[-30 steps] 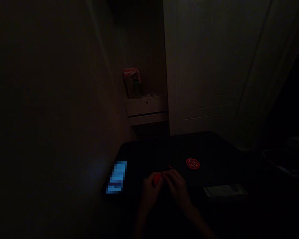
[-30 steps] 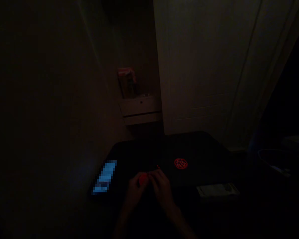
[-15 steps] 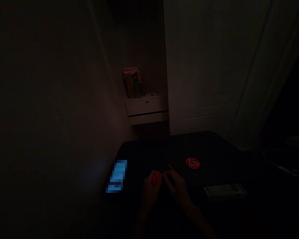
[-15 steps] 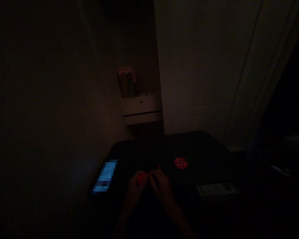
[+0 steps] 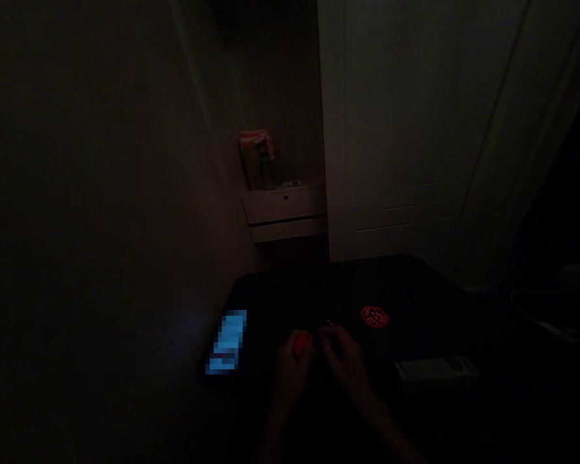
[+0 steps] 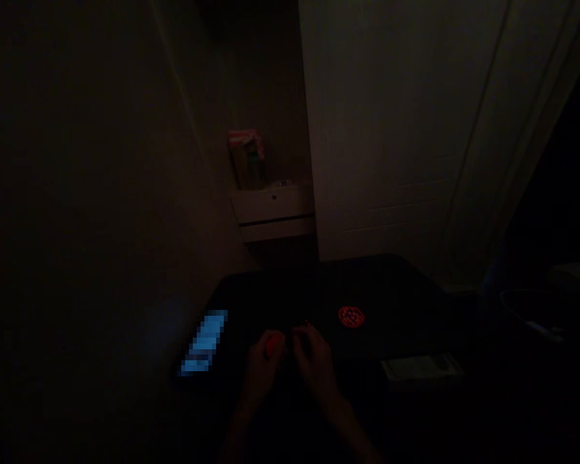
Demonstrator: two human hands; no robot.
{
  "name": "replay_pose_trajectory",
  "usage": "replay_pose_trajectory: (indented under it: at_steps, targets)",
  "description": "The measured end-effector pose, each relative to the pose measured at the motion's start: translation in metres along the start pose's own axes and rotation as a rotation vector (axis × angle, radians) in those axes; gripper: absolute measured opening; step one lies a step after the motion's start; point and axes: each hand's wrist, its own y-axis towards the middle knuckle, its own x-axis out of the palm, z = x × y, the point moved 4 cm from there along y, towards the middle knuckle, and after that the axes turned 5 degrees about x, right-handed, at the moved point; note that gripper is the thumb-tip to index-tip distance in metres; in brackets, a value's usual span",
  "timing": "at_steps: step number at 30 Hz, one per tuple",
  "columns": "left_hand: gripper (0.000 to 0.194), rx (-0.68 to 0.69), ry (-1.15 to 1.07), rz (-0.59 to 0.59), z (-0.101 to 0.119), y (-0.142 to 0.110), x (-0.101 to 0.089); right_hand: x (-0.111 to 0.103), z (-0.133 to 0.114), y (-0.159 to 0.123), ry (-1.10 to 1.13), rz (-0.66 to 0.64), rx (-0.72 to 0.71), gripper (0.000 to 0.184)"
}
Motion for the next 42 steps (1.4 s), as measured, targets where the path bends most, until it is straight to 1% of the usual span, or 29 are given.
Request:
replay_pose_trajectory:
  at_steps: [4,6,11,14,18,21,26,34,42]
  targets:
    - [0.03,0.023,0.008,-0.025,0.004,0.0,0.0,0.001,-0.003,-0.001,0.001,-0.042,-0.085,0.021]
    - [0.03,0.029,0.003,-0.026,0.005,0.001,0.0,0.001,-0.003,0.0,0.011,-0.053,-0.092,0.02]
    - [0.037,0.0,-0.024,-0.002,0.003,0.001,0.0,0.001,-0.002,0.0,0.024,-0.075,-0.036,0.015]
    - [0.038,-0.006,-0.014,0.008,0.003,0.001,0.0,0.001,-0.002,-0.001,0.031,-0.078,0.007,0.014]
    - [0.036,-0.015,0.015,-0.003,0.002,0.001,-0.001,0.0,0.001,-0.001,0.042,-0.058,0.058,0.02]
    - [0.035,-0.008,0.033,-0.004,0.001,0.002,-0.001,0.001,0.004,-0.002,0.042,-0.072,0.071,0.023]
    - [0.035,0.027,0.056,0.005,0.002,0.003,-0.002,0.003,0.007,-0.003,0.049,-0.105,0.08,0.024]
    - [0.034,0.041,0.095,0.019,0.006,0.002,-0.002,0.003,0.006,-0.003,0.039,-0.082,0.095,0.025]
    - [0.031,0.067,0.072,0.029,0.006,0.002,-0.002,0.002,0.003,-0.003,0.034,-0.08,0.06,0.025]
